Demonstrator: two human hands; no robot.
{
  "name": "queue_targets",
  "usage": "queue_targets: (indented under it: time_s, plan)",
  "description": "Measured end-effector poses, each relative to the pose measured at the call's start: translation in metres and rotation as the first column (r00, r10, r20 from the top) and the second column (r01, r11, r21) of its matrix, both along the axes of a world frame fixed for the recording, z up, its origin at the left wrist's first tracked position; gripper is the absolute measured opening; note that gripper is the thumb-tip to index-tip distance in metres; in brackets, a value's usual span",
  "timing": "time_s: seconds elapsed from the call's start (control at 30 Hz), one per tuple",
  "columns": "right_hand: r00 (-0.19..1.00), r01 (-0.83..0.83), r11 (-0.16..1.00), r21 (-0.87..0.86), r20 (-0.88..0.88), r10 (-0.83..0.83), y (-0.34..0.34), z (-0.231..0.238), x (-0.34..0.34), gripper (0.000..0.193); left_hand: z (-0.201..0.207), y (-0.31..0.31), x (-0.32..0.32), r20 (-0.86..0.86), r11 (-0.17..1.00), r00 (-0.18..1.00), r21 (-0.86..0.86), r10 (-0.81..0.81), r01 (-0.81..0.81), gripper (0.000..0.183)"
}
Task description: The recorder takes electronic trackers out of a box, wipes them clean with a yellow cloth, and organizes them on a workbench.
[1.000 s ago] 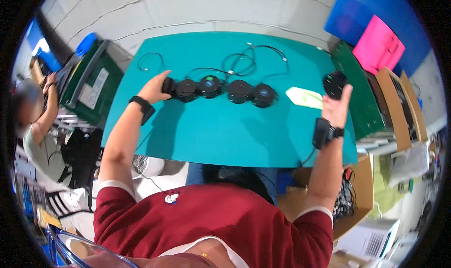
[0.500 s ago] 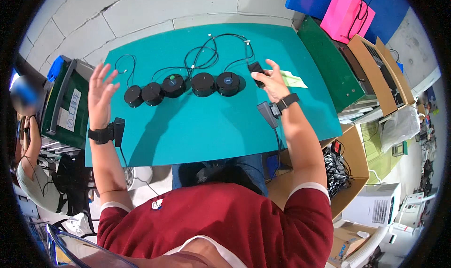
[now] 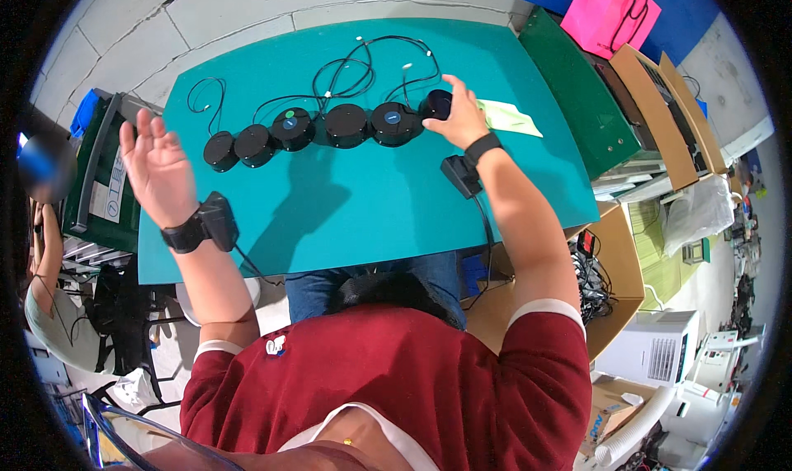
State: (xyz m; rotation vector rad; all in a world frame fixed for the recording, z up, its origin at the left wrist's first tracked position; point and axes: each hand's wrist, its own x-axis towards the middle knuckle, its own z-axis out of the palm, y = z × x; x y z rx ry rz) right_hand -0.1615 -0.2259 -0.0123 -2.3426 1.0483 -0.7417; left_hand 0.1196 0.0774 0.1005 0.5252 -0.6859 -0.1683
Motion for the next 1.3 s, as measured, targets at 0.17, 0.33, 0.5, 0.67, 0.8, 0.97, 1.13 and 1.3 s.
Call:
queue_targets:
  time_s: [0.17,0.33,0.5,0.67,0.8,0.97,1.13,1.3]
  plan:
    - [1.000,-0.022,0.997,0.075,0.008,0.022,0.008,0.034,-0.007,0.076,-0.018,-0.036,-0.031,0.028,0.996,0.997,0.055,-0.071,0.070,0.036]
    - [0.998,-0.016,0.994,0.111,-0.055,0.023,-0.001,0.068,-0.032,0.058,-0.032,-0.058,-0.052,-0.037,0.955,0.980,0.219,-0.197,0.200,0.030]
    - [0.851,-0.458,0.886,-0.070,-0.323,0.415,-0.007,0.045,-0.002,0.072,-0.035,-0.073,-0.064,-0.019,0.930,0.966,0.263,-0.260,0.255,0.030]
    - [0.851,-0.427,0.895,0.129,-0.279,0.446,-0.013,0.062,0.004,0.073,-0.034,-0.082,-0.071,-0.041,0.888,0.937,0.307,-0.346,0.342,0.031]
    - [0.882,-0.391,0.704,0.592,0.461,0.103,0.031,0.088,-0.001,0.062,-0.045,-0.094,-0.092,0.184,0.761,0.853,0.567,-0.488,0.314,0.058]
    - [0.829,-0.517,0.674,0.527,0.506,0.240,0.103,0.086,0.036,0.055,-0.059,-0.094,-0.112,0.110,0.619,0.710,0.594,-0.696,0.514,0.092]
    - [0.857,-0.504,0.677,0.537,0.405,0.318,0.071,0.084,0.024,0.043,-0.062,-0.085,-0.096,-0.077,0.626,0.716,0.426,-0.694,0.653,0.069]
    - [0.946,-0.057,0.995,-0.081,-0.322,0.028,-0.028,0.062,-0.041,0.032,-0.067,-0.084,-0.071,-0.335,0.619,0.677,0.274,-0.656,0.736,0.074]
